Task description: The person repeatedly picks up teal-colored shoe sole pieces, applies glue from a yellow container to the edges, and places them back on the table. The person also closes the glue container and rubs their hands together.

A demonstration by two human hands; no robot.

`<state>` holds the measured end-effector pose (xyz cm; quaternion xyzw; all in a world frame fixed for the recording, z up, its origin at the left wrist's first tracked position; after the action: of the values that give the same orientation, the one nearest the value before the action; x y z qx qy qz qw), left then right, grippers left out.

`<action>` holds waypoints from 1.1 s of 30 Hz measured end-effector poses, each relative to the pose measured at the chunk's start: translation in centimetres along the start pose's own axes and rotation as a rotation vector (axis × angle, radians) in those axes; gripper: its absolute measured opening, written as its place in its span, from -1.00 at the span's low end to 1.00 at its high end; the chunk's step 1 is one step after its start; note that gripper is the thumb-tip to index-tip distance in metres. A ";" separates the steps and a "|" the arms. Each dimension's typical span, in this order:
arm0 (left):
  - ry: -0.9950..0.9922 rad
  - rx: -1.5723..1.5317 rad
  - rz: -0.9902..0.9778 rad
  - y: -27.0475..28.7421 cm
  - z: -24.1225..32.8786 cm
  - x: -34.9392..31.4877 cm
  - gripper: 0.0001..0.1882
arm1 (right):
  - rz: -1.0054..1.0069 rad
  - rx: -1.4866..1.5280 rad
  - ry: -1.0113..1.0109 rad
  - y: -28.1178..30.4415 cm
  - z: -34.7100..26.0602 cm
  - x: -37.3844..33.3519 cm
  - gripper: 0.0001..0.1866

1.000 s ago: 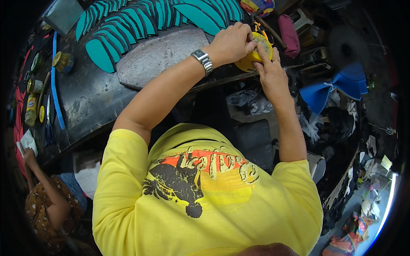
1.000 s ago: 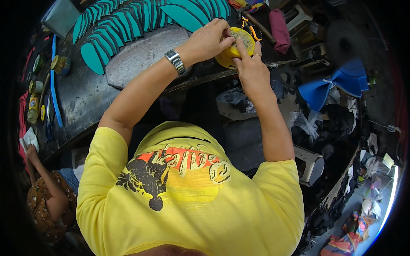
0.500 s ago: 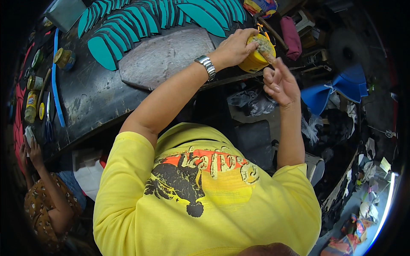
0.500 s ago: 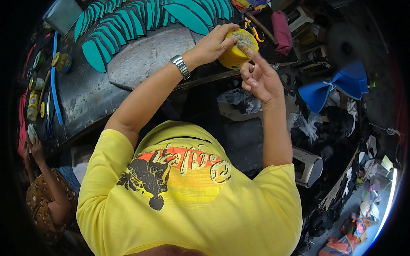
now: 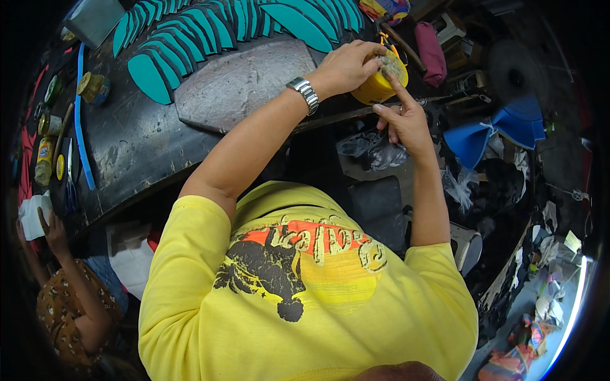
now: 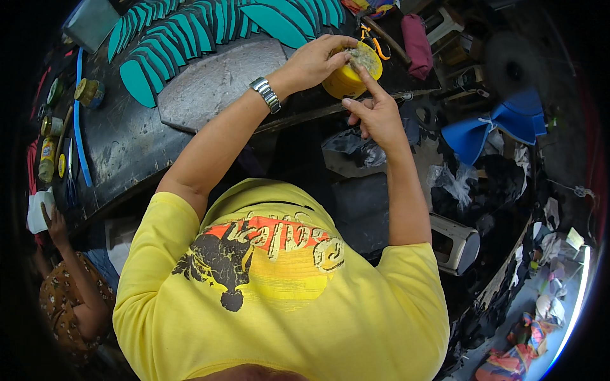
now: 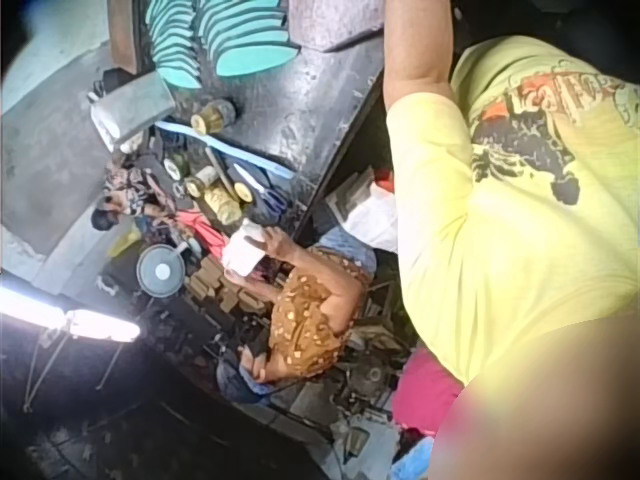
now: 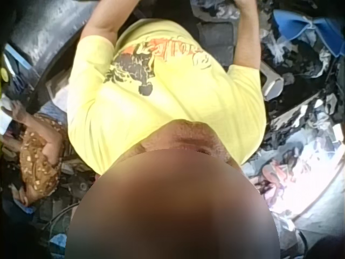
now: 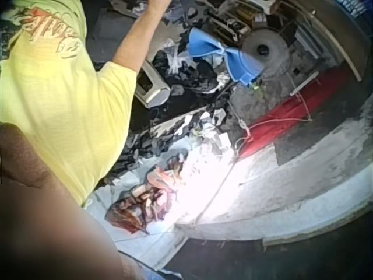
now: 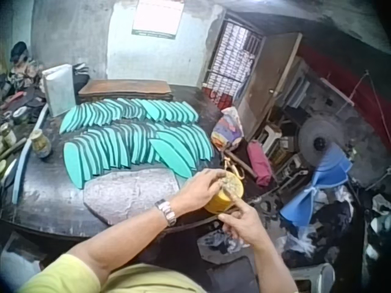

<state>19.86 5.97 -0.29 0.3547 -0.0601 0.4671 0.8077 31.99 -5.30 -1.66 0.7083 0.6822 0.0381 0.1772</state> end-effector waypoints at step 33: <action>0.118 0.144 0.086 -0.5 0.5 -1.3 -0.47 | 0.421 -0.549 0.276 4.3 -3.3 0.6 0.18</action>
<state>19.66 4.55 -0.79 0.3808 0.0059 0.5246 0.7614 35.10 -4.07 2.62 0.7474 0.5037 0.3502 0.2552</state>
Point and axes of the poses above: each hand's wrist, its own x-axis towards the middle knuckle, its own y-axis out of the back of the hand, z = x × y, the point moved 8 cm from there along x, towards the middle knuckle, and after that the axes turned 2 degrees about -z, right-handed, at the moved point
